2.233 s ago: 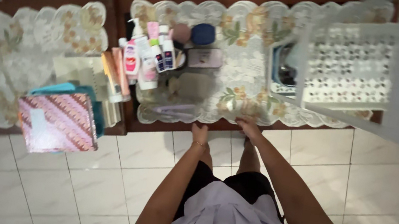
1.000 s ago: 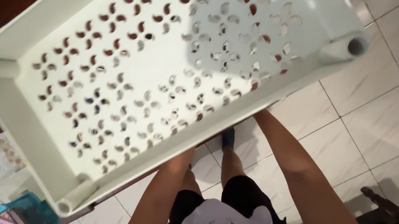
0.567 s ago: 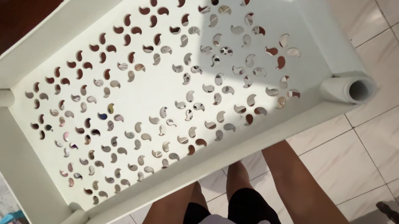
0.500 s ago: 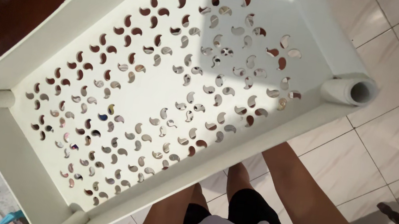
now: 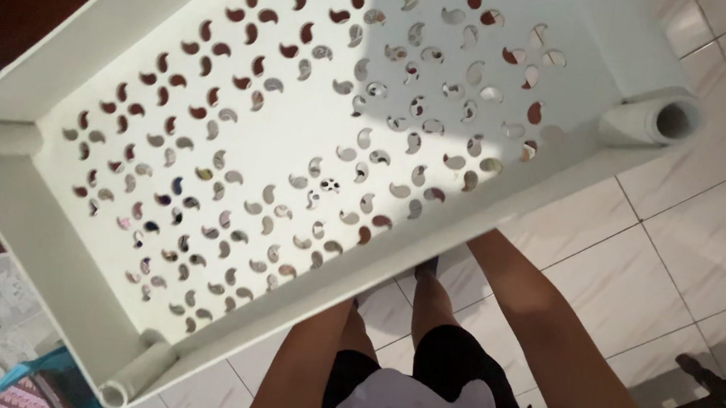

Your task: The person assembles a white plastic storage shelf by inserting vertical support poles into the corner holes of two perforated trays. The person first places several small cosmetic items on a nearby table, then connects the trays with the poles to form a two-tiered unit.

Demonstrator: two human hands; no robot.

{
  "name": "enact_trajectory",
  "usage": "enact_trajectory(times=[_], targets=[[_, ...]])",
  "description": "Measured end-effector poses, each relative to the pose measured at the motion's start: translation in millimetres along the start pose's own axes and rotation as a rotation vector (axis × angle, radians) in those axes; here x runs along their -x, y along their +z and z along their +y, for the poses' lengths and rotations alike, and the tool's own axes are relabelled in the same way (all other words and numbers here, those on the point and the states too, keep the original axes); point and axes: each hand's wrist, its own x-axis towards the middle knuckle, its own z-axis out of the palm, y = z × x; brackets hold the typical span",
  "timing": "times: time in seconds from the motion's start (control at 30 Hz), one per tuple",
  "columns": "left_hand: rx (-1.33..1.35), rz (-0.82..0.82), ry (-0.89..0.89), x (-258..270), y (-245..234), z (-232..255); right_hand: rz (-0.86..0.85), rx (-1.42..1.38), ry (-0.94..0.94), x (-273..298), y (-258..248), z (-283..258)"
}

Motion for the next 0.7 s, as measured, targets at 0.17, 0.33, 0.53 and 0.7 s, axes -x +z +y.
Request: enact_trajectory(times=[0.17, 0.33, 0.53, 0.7], targets=[[0.064, -0.062, -0.022, 0.4, 19.6, 14.4, 0.012, -0.181, 0.073, 41.1, -12.1, -16.6], [0.169, -0.127, -0.109, 26.0, 34.3, 8.6, 0.011, -0.54, 0.299, 121.3, -40.6, -7.7], [0.449, -0.274, -0.235, 49.8, 30.2, 6.9, -0.072, -0.651, 0.335, 197.1, -73.3, -14.9], [0.739, -0.321, -0.223, 69.8, 17.2, 10.6, -0.274, -0.647, 0.43, 226.5, -86.3, -33.6]])
